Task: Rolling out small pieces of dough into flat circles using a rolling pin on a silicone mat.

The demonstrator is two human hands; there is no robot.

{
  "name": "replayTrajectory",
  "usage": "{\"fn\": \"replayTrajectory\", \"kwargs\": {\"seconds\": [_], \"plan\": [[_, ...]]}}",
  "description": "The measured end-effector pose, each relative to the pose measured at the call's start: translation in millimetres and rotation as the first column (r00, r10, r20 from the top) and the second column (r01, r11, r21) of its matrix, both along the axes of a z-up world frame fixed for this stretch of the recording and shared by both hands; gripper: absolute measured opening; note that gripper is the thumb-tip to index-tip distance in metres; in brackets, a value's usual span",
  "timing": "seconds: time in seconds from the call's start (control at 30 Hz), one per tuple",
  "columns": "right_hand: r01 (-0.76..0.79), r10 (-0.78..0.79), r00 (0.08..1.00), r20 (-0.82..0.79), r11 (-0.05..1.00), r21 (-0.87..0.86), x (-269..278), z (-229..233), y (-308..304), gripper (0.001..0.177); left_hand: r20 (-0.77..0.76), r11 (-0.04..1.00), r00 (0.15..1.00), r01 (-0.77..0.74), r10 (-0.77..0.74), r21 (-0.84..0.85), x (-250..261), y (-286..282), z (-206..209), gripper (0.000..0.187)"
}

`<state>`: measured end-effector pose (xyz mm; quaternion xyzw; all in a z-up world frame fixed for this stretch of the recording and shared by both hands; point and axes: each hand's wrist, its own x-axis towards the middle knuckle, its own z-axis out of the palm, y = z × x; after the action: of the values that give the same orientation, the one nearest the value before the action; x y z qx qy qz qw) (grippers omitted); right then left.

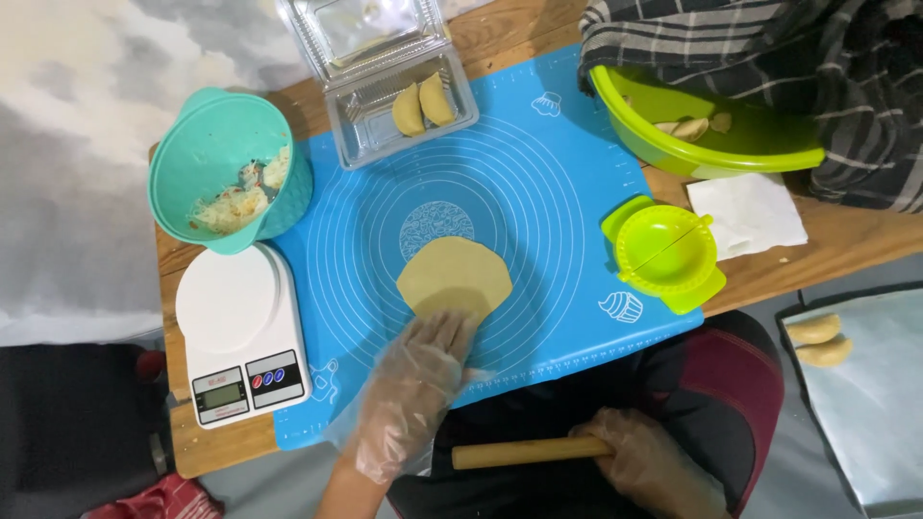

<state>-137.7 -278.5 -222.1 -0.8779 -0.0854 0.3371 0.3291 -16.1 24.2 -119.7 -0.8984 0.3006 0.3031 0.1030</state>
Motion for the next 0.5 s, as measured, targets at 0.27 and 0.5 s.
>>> {"fn": "replayTrajectory", "kwargs": {"seconds": [0.27,0.5], "plan": [[-0.022,0.023,0.999,-0.039,0.999,0.034,3.8,18.7,-1.1,0.036,0.353,0.979,0.935,0.093,-0.022,-0.184,-19.5,29.4,-43.2,0.077],[-0.145,-0.034,0.901,0.433,0.916,0.374,10.7,44.0,-2.9,0.036,0.335,0.925,0.919,-0.073,0.207,-0.372,-22.9,45.3,-20.6,0.074]]}}
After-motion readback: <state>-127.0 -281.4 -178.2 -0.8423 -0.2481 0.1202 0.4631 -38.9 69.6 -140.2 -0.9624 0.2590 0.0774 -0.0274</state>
